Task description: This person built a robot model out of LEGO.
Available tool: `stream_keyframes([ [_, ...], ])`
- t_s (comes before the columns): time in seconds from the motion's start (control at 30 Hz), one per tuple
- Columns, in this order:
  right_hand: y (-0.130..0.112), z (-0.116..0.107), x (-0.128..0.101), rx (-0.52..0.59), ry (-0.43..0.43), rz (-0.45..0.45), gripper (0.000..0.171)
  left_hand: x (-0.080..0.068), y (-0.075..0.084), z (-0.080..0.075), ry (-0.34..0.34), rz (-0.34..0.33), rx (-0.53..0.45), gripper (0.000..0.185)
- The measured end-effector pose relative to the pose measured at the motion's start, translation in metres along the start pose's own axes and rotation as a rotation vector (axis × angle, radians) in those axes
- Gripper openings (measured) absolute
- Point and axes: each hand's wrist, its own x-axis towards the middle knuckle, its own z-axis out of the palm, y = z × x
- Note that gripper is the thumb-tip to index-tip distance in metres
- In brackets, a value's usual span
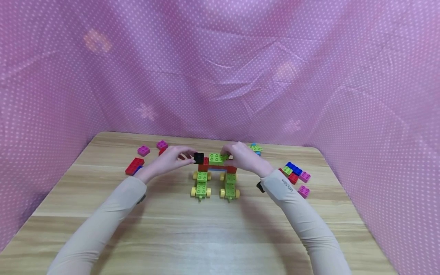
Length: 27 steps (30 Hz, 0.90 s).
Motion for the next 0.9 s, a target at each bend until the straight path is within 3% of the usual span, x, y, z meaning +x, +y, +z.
stream_keyframes([
  [0.6,0.010,0.000,-0.006,0.056,0.025,-0.102,0.022,0.000,-0.003,0.001,0.001,0.024,0.004,0.036],
  [0.9,0.014,-0.004,-0.009,0.023,0.026,-0.082,0.021,-0.001,0.000,-0.001,0.005,0.026,0.016,0.035],
])
